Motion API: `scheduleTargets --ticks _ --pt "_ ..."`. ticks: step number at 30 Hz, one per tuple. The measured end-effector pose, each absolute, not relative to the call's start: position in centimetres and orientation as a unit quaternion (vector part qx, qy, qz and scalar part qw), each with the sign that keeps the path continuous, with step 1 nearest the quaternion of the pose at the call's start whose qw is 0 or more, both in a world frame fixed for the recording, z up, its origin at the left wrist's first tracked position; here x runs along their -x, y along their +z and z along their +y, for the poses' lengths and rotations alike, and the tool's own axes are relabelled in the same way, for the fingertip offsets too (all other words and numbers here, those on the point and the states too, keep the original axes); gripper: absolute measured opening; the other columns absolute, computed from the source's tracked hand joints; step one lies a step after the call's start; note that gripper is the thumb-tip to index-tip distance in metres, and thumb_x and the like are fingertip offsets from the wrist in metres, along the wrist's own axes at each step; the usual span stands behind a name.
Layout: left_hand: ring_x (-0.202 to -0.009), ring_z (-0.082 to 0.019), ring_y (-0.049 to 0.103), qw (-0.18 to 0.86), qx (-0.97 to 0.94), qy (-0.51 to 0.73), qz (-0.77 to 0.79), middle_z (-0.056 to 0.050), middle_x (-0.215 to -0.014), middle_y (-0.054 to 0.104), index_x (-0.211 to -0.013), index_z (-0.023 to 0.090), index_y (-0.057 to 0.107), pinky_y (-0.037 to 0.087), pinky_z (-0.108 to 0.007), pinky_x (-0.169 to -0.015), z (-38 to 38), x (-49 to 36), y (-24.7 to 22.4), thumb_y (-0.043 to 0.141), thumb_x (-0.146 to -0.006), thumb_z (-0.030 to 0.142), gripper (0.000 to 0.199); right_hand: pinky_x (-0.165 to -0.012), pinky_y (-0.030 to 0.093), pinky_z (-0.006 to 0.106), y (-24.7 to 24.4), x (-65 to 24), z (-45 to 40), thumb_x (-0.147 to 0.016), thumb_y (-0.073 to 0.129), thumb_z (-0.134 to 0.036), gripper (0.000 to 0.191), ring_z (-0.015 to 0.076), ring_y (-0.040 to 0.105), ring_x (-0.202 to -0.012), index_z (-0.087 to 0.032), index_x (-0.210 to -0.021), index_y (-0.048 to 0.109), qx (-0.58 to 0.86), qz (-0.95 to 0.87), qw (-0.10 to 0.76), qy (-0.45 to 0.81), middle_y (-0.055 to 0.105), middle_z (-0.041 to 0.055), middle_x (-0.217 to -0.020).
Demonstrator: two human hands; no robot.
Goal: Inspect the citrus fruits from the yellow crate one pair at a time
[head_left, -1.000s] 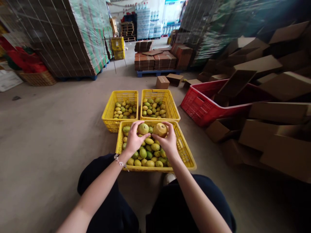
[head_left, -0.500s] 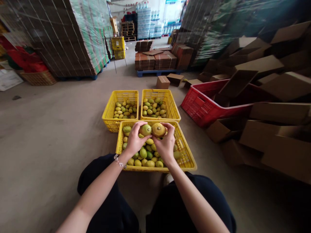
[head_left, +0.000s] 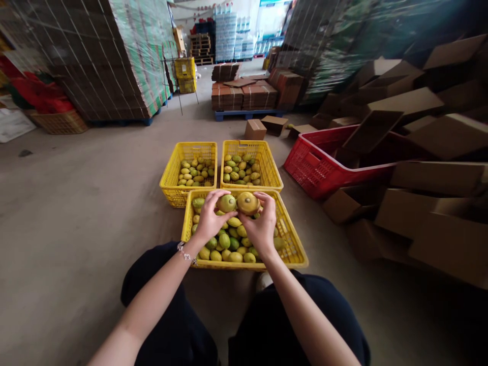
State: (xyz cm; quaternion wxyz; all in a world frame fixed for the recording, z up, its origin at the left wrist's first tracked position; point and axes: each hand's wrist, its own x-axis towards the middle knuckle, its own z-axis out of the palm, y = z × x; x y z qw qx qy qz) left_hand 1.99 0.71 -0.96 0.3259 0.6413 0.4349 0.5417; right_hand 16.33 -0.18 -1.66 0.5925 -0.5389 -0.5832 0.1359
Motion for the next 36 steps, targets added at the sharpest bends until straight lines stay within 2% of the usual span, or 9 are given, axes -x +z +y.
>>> scheduleTargets --ticks 4,6,10,16,20,24,27,30,36 --pt "-0.110 -0.024 0.052 0.422 -0.566 0.556 0.438 -0.008 -0.120 0.051 -0.106 0.023 0.066 0.053 -0.031 -0.081 1.1 -1.7 -0.7 0.084 -0.060 0.030 0.051 -0.078 0.053 0.039 -1.0 -17.2 0.2 -0.059 0.076 -0.023 0.050 0.0252 0.054 -0.105 -0.025 -0.105 0.058 0.530 -0.550 0.596 0.250 0.052 0.0066 -0.113" --pt "-0.104 -0.022 0.056 0.503 -0.509 0.562 0.416 -0.007 -0.118 0.055 -0.109 0.023 0.063 0.051 -0.033 -0.087 1.4 -1.5 -0.5 0.084 -0.060 0.027 0.053 -0.077 0.054 0.038 -0.4 -17.7 0.3 -0.056 0.079 -0.025 0.053 0.0250 0.056 -0.103 -0.026 -0.106 0.059 0.501 -0.526 0.598 0.338 0.057 0.0060 -0.113" --pt "-0.095 -0.020 0.061 0.637 -0.366 0.572 0.365 -0.005 -0.110 0.061 -0.102 0.021 0.060 0.054 -0.040 -0.085 1.6 -1.0 0.1 0.082 -0.063 0.025 0.045 -0.080 0.053 0.038 0.5 -18.5 0.4 -0.053 0.084 -0.028 0.059 0.0229 0.063 -0.093 -0.026 -0.106 0.059 0.463 -0.468 0.600 0.454 0.064 0.0034 -0.106" --pt "-0.096 -0.023 0.064 0.713 -0.291 0.552 0.321 -0.006 -0.096 0.068 -0.094 0.015 0.062 0.053 -0.044 -0.089 1.8 -0.5 0.4 0.079 -0.068 0.029 0.034 -0.074 0.055 0.034 0.9 -19.0 0.1 -0.060 0.081 -0.032 0.043 0.0218 0.065 -0.090 -0.023 -0.097 0.062 0.423 -0.411 0.587 0.555 0.068 0.0026 -0.104" --pt "-0.104 -0.025 0.062 0.735 -0.273 0.530 0.322 -0.011 -0.103 0.068 -0.097 0.013 0.064 0.052 -0.041 -0.092 1.8 -0.9 0.2 0.069 -0.078 0.035 0.029 -0.067 0.055 0.029 0.5 -18.1 -0.2 -0.064 0.078 -0.038 0.038 0.0209 0.066 -0.088 -0.023 -0.097 0.066 0.437 -0.386 0.568 0.582 0.069 0.0012 -0.101" --pt "-0.104 -0.020 0.062 0.725 -0.313 0.525 0.317 -0.009 -0.105 0.068 -0.105 0.015 0.063 0.053 -0.031 -0.086 1.4 -1.4 0.0 0.063 -0.083 0.039 0.032 -0.067 0.055 0.027 -0.5 -16.5 -0.5 -0.064 0.078 -0.041 0.039 0.0198 0.066 -0.084 -0.021 -0.095 0.069 0.448 -0.390 0.552 0.585 0.072 0.0016 -0.094" --pt "-0.093 -0.017 0.064 0.701 -0.336 0.534 0.332 -0.005 -0.102 0.067 -0.109 0.019 0.059 0.052 -0.025 -0.076 0.9 -1.6 0.0 0.071 -0.076 0.036 0.039 -0.066 0.055 0.027 -1.1 -15.7 -0.6 -0.062 0.080 -0.041 0.038 0.0195 0.066 -0.081 -0.020 -0.091 0.069 0.445 -0.385 0.563 0.580 0.072 0.0022 -0.092" --pt "-0.081 -0.014 0.063 0.671 -0.345 0.544 0.368 -0.001 -0.089 0.065 -0.101 0.019 0.057 0.051 -0.023 -0.071 0.6 -1.8 0.0 0.081 -0.063 0.028 0.045 -0.065 0.055 0.028 -1.4 -15.5 -0.6 -0.058 0.083 -0.039 0.041 0.0193 0.065 -0.077 -0.019 -0.089 0.067 0.453 -0.382 0.570 0.569 0.070 0.0023 -0.087" --pt "-0.089 -0.017 0.062 0.611 -0.395 0.526 0.440 -0.002 -0.090 0.064 -0.094 0.018 0.057 0.047 -0.030 -0.084 0.2 -2.1 -0.4 0.078 -0.068 0.036 0.038 -0.064 0.055 0.029 -1.6 -15.5 -0.6 -0.052 0.086 -0.035 0.052 0.0174 0.062 -0.075 -0.022 -0.094 0.058 0.504 -0.357 0.584 0.526 0.065 -0.0017 -0.085"
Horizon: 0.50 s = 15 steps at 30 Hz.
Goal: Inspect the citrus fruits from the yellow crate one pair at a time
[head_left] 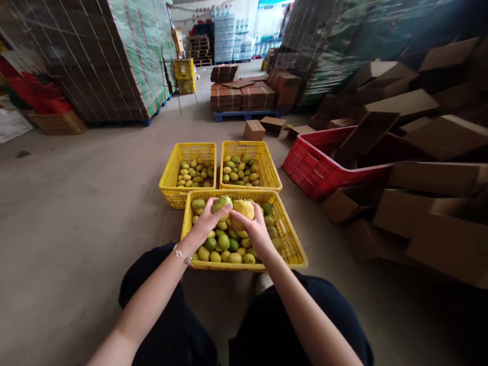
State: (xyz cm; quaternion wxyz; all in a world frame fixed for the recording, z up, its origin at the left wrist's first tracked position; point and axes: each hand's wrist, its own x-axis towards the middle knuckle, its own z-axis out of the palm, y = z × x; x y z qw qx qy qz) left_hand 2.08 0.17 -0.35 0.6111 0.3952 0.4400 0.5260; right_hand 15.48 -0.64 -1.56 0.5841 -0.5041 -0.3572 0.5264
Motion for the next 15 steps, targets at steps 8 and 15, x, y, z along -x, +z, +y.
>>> scheduleTargets --ticks 8,15 --pt "-0.086 -0.019 0.064 0.705 -0.226 0.551 0.385 -0.006 -0.085 0.066 -0.091 0.015 0.062 0.055 -0.029 -0.074 1.7 -2.1 -0.6 0.060 -0.082 0.044 0.030 -0.044 0.050 0.026 0.7 -15.4 -0.6 -0.060 0.077 -0.035 0.034 0.0160 0.059 -0.064 -0.021 -0.086 0.060 0.409 -0.288 0.585 0.638 0.064 -0.0019 -0.078" --pt "-0.074 -0.012 0.061 0.678 -0.261 0.556 0.404 -0.003 -0.092 0.064 -0.090 0.020 0.061 0.056 -0.024 -0.063 1.2 -1.9 -0.5 0.071 -0.075 0.033 0.023 -0.049 0.052 0.027 0.7 -15.6 -0.3 -0.070 0.065 -0.038 0.020 0.0168 0.062 -0.061 -0.020 -0.080 0.062 0.389 -0.181 0.598 0.677 0.067 -0.0004 -0.073"
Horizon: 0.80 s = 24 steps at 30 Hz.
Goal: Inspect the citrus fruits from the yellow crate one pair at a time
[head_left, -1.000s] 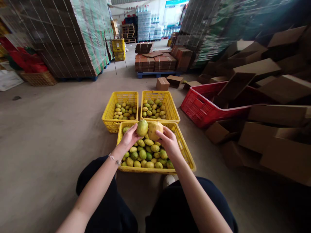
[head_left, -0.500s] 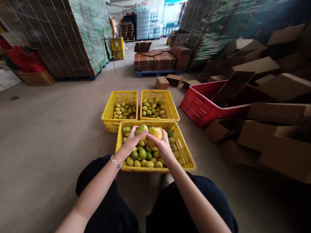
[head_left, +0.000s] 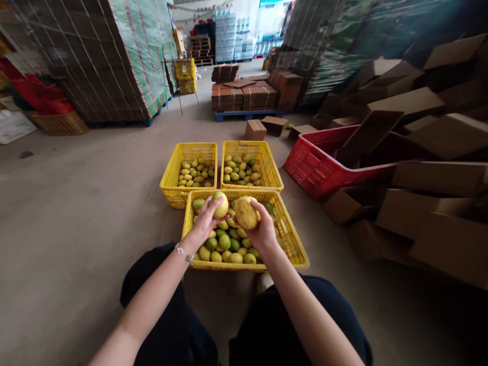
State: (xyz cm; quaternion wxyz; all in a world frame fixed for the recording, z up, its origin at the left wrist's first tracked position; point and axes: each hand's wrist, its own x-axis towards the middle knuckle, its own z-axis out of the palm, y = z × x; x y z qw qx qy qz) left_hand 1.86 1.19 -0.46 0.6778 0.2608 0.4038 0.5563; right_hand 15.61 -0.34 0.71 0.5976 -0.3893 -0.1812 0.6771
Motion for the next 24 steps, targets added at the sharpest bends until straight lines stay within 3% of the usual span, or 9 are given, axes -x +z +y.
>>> scheduleTargets --ticks 5,10,15,19,24 --pt "-0.057 -0.011 0.059 0.785 -0.116 0.489 0.362 -0.008 -0.077 0.065 -0.087 0.012 0.062 0.052 -0.021 -0.051 1.3 -1.8 0.1 0.059 -0.083 0.047 0.036 -0.043 0.049 0.028 0.4 -15.8 -0.3 -0.072 0.061 -0.045 0.026 0.0202 0.065 -0.058 -0.019 -0.077 0.061 0.416 -0.148 0.604 0.664 0.066 0.0015 -0.063" --pt "-0.056 -0.012 0.060 0.810 -0.060 0.487 0.321 -0.008 -0.072 0.065 -0.089 0.009 0.063 0.051 -0.021 -0.050 1.7 -1.6 -0.2 0.047 -0.090 0.039 0.033 -0.046 0.053 0.032 -0.6 -16.0 0.3 -0.073 0.060 -0.045 0.027 0.0224 0.067 -0.062 -0.019 -0.079 0.062 0.419 -0.144 0.592 0.673 0.067 0.0020 -0.063" --pt "-0.069 -0.016 0.066 0.801 -0.095 0.486 0.337 -0.006 -0.086 0.068 -0.095 0.016 0.063 0.054 -0.025 -0.055 1.6 -1.4 -0.1 0.059 -0.084 0.034 0.021 -0.051 0.057 0.036 -1.7 -15.9 0.9 -0.074 0.062 -0.039 0.017 0.0224 0.067 -0.059 -0.023 -0.077 0.060 0.444 -0.084 0.606 0.654 0.065 -0.0021 -0.058" --pt "-0.066 -0.013 0.065 0.803 -0.079 0.480 0.343 -0.004 -0.080 0.065 -0.092 0.015 0.062 0.054 -0.021 -0.053 1.4 -1.5 0.6 0.064 -0.082 0.038 0.025 -0.047 0.053 0.032 -1.3 -15.9 0.5 -0.076 0.059 -0.044 0.023 0.0189 0.063 -0.053 -0.021 -0.081 0.061 0.421 -0.091 0.583 0.689 0.066 -0.0015 -0.061" --pt "-0.060 -0.011 0.063 0.778 -0.073 0.503 0.370 -0.005 -0.076 0.065 -0.087 0.012 0.060 0.050 -0.014 -0.043 1.2 -1.3 1.2 0.068 -0.077 0.029 0.021 -0.040 0.045 0.024 -0.3 -16.1 -0.1 -0.073 0.065 -0.047 0.027 0.0163 0.062 -0.052 -0.021 -0.079 0.059 0.371 -0.105 0.577 0.720 0.065 -0.0007 -0.062"
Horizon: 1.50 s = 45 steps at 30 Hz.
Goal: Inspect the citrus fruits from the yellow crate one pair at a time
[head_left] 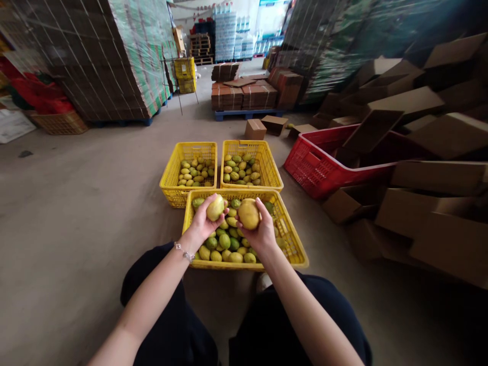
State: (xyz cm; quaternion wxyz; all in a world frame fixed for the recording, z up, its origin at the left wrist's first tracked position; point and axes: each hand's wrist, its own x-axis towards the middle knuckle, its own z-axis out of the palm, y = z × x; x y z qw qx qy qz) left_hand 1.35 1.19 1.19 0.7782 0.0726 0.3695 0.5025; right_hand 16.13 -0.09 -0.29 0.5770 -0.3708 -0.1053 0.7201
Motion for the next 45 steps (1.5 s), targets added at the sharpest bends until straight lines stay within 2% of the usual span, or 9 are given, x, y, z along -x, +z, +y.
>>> scheduleTargets --ticks 7,12,17,21,26,31,36,41,45 --pt "-0.062 -0.013 0.064 0.807 -0.057 0.502 0.306 -0.008 -0.074 0.064 -0.087 0.010 0.061 0.055 -0.019 -0.052 1.0 -1.0 1.0 0.047 -0.085 0.029 0.023 -0.048 0.052 0.029 0.4 -16.3 0.2 -0.080 0.052 -0.051 0.035 0.0194 0.066 -0.057 -0.018 -0.077 0.064 0.392 -0.088 0.558 0.726 0.071 0.0075 -0.066" --pt "-0.066 -0.015 0.066 0.780 -0.016 0.529 0.334 -0.007 -0.074 0.066 -0.091 0.012 0.060 0.059 -0.025 -0.061 1.2 -1.1 0.8 0.039 -0.089 0.023 0.024 -0.054 0.057 0.036 0.1 -15.8 0.5 -0.082 0.052 -0.037 0.021 0.0217 0.067 -0.058 -0.020 -0.075 0.063 0.410 -0.050 0.579 0.703 0.069 0.0029 -0.063" --pt "-0.065 -0.015 0.066 0.783 0.012 0.492 0.380 -0.007 -0.072 0.065 -0.091 0.012 0.059 0.059 -0.028 -0.064 1.6 -1.3 0.4 0.040 -0.089 0.017 0.019 -0.053 0.057 0.039 -0.6 -15.8 0.5 -0.085 0.045 -0.030 0.021 0.0238 0.068 -0.057 -0.020 -0.082 0.063 0.423 -0.046 0.553 0.716 0.070 0.0039 -0.064" --pt "-0.066 -0.017 0.066 0.781 0.009 0.499 0.374 -0.009 -0.075 0.065 -0.089 0.012 0.059 0.060 -0.032 -0.065 1.8 -1.3 0.0 0.050 -0.088 0.029 0.019 -0.052 0.057 0.036 -0.4 -16.1 0.2 -0.089 0.039 -0.032 0.028 0.0224 0.069 -0.058 -0.019 -0.086 0.063 0.408 -0.030 0.558 0.722 0.072 0.0060 -0.069" --pt "-0.068 -0.014 0.066 0.733 -0.023 0.556 0.392 -0.002 -0.078 0.064 -0.083 0.017 0.057 0.060 -0.027 -0.067 1.5 -1.5 0.5 0.069 -0.074 0.016 0.015 -0.054 0.057 0.030 0.6 -16.0 -0.3 -0.079 0.062 -0.027 0.009 0.0161 0.065 -0.056 -0.019 -0.080 0.062 0.397 -0.026 0.583 0.709 0.070 0.0003 -0.066" --pt "-0.062 -0.014 0.064 0.735 0.018 0.537 0.414 -0.004 -0.072 0.062 -0.082 0.014 0.058 0.059 -0.026 -0.058 1.7 -1.3 0.4 0.064 -0.081 0.024 0.012 -0.044 0.053 0.027 1.3 -15.9 -0.6 -0.080 0.059 -0.029 0.012 0.0162 0.062 -0.050 -0.018 -0.078 0.062 0.426 -0.045 0.578 0.695 0.068 0.0004 -0.062" --pt "-0.062 -0.018 0.065 0.800 0.023 0.498 0.335 -0.010 -0.075 0.066 -0.093 0.009 0.061 0.057 -0.027 -0.052 1.8 -1.0 -0.1 0.042 -0.092 0.031 0.030 -0.044 0.051 0.029 1.1 -16.0 -0.3 -0.089 0.043 -0.035 0.030 0.0180 0.062 -0.047 -0.016 -0.076 0.062 0.425 -0.047 0.550 0.717 0.068 0.0067 -0.060" --pt "-0.068 -0.017 0.067 0.775 0.004 0.522 0.356 -0.007 -0.078 0.067 -0.095 0.012 0.061 0.060 -0.029 -0.062 1.9 -1.4 -0.2 0.044 -0.091 0.021 0.020 -0.046 0.052 0.024 0.5 -15.7 0.1 -0.089 0.051 -0.029 0.018 0.0128 0.061 -0.047 -0.019 -0.077 0.061 0.445 -0.017 0.585 0.678 0.067 -0.0020 -0.059" --pt "-0.064 -0.015 0.066 0.746 0.003 0.541 0.388 -0.004 -0.074 0.065 -0.085 0.015 0.059 0.060 -0.028 -0.060 1.8 -1.6 0.1 0.059 -0.084 0.023 0.008 -0.046 0.052 0.023 0.3 -15.6 0.0 -0.080 0.064 -0.024 0.005 0.0119 0.060 -0.051 -0.020 -0.078 0.063 0.431 -0.067 0.568 0.698 0.067 -0.0040 -0.064"
